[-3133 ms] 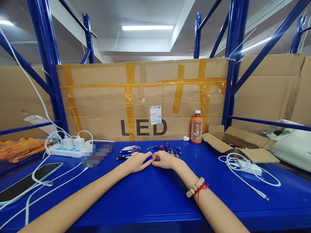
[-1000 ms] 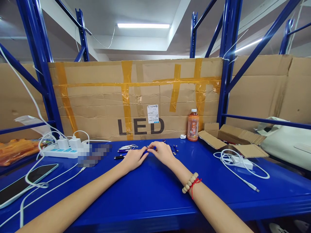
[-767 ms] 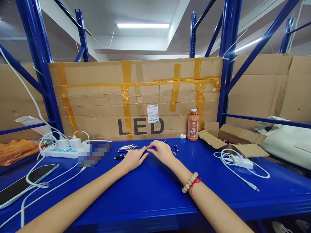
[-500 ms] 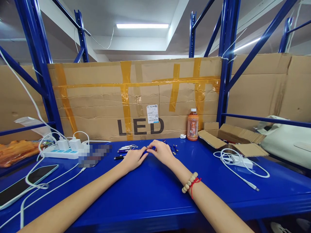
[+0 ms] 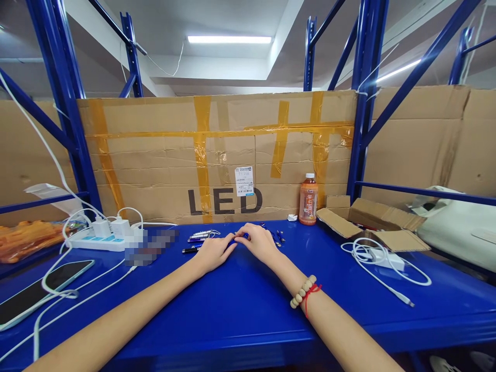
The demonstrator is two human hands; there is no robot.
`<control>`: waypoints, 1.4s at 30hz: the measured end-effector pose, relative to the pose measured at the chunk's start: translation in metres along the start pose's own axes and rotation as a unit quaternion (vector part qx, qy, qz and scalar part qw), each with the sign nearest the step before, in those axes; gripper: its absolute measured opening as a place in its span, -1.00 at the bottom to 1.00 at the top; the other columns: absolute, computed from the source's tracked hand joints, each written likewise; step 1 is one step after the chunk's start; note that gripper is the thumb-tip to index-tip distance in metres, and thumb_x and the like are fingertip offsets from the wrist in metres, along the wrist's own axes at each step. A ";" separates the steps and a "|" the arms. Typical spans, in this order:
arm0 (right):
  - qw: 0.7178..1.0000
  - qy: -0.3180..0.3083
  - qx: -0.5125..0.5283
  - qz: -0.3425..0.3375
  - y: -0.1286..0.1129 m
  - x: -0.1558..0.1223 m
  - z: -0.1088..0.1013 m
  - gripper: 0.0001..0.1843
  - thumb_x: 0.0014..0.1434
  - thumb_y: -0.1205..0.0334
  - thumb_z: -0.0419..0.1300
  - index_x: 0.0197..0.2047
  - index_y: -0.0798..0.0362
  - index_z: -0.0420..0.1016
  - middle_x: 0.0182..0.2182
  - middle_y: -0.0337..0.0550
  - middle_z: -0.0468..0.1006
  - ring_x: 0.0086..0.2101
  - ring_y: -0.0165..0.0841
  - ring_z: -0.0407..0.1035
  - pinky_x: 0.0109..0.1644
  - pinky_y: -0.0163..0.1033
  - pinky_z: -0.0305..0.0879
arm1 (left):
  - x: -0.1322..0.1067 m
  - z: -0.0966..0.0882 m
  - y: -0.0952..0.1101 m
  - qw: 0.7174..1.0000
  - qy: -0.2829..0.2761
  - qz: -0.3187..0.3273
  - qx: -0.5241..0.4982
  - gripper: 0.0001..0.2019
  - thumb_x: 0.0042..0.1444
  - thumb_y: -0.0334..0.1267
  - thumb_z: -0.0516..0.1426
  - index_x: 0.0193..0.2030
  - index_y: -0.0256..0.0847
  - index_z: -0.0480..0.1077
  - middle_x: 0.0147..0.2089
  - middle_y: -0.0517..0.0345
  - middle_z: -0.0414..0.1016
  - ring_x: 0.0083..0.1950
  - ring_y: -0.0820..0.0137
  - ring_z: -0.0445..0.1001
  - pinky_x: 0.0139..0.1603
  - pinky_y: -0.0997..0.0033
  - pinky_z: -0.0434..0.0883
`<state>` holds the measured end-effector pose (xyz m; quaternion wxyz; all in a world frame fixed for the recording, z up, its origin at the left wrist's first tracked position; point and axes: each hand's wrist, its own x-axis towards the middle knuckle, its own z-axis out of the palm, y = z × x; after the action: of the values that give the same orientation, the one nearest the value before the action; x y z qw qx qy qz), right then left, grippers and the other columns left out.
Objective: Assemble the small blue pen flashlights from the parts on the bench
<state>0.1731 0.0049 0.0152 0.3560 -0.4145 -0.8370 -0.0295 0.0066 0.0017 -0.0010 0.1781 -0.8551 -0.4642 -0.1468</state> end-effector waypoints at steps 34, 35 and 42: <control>1.000 -0.005 -0.001 0.014 -0.002 0.000 0.000 -0.86 0.06 0.16 0.09 -0.37 -0.01 0.44 -0.39 -0.28 0.47 -0.51 -0.52 0.27 -0.46 -0.39 0.06 | -0.001 -0.002 0.001 1.000 0.003 0.006 0.006 -0.69 0.22 -0.16 -0.22 -0.03 -0.23 0.16 -0.29 0.05 0.49 -0.28 0.29 0.47 -0.33 0.38 0.36; 1.000 -0.005 0.000 0.013 -0.002 0.000 0.000 -0.85 0.06 0.16 0.09 -0.37 0.00 0.44 -0.39 -0.28 0.47 -0.51 -0.52 0.26 -0.46 -0.39 0.05 | -0.001 -0.002 0.001 1.000 0.003 0.006 0.007 -0.69 0.22 -0.16 -0.22 -0.03 -0.23 0.16 -0.29 0.05 0.49 -0.29 0.29 0.47 -0.33 0.39 0.35; 1.000 -0.006 0.001 0.012 -0.002 -0.001 0.000 -0.85 0.05 0.15 0.10 -0.38 0.01 0.45 -0.41 -0.27 0.46 -0.50 -0.52 0.27 -0.47 -0.39 0.05 | -0.001 0.000 0.000 1.000 0.004 0.008 0.014 -0.69 0.21 -0.16 -0.22 -0.03 -0.22 0.15 -0.29 0.05 0.49 -0.28 0.26 0.47 -0.34 0.34 0.36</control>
<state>0.1718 0.0029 0.0156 0.3517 -0.4248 -0.8339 -0.0222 0.0060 0.0008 -0.0009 0.1930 -0.8558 -0.4584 -0.1421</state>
